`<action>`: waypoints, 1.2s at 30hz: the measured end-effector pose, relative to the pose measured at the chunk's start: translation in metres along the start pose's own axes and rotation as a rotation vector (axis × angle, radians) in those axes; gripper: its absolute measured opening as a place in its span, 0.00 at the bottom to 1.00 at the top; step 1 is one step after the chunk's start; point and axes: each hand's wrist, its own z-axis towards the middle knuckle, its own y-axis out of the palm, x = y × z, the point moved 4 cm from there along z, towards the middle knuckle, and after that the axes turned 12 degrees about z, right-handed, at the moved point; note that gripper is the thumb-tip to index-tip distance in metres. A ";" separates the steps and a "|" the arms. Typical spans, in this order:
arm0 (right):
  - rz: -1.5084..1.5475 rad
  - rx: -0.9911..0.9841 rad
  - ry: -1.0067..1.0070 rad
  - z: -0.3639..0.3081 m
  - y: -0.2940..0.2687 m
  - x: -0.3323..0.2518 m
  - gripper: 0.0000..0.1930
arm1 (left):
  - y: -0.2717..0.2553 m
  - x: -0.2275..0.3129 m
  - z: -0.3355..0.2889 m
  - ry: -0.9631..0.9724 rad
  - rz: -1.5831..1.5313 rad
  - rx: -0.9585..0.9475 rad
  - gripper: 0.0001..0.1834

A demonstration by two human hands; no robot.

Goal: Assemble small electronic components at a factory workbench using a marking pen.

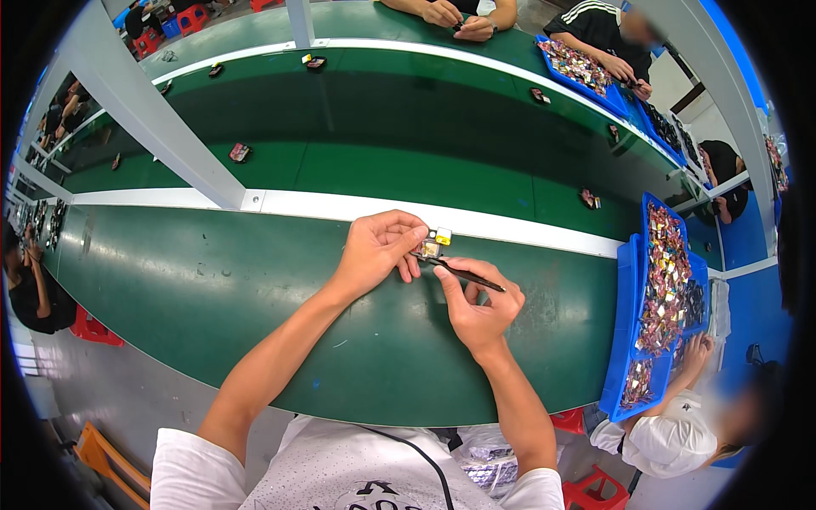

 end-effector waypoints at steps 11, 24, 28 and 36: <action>0.024 0.034 0.080 0.001 -0.002 0.004 0.07 | 0.000 0.003 0.000 0.009 -0.019 -0.003 0.13; 0.035 0.058 0.063 0.002 -0.005 0.005 0.07 | -0.002 0.002 0.001 0.039 -0.039 0.000 0.13; 0.023 0.039 0.065 0.003 -0.005 0.004 0.07 | -0.001 0.002 0.000 0.028 -0.032 0.000 0.13; 0.011 0.018 0.075 0.000 -0.002 0.006 0.07 | 0.003 0.002 -0.001 0.000 -0.002 -0.021 0.12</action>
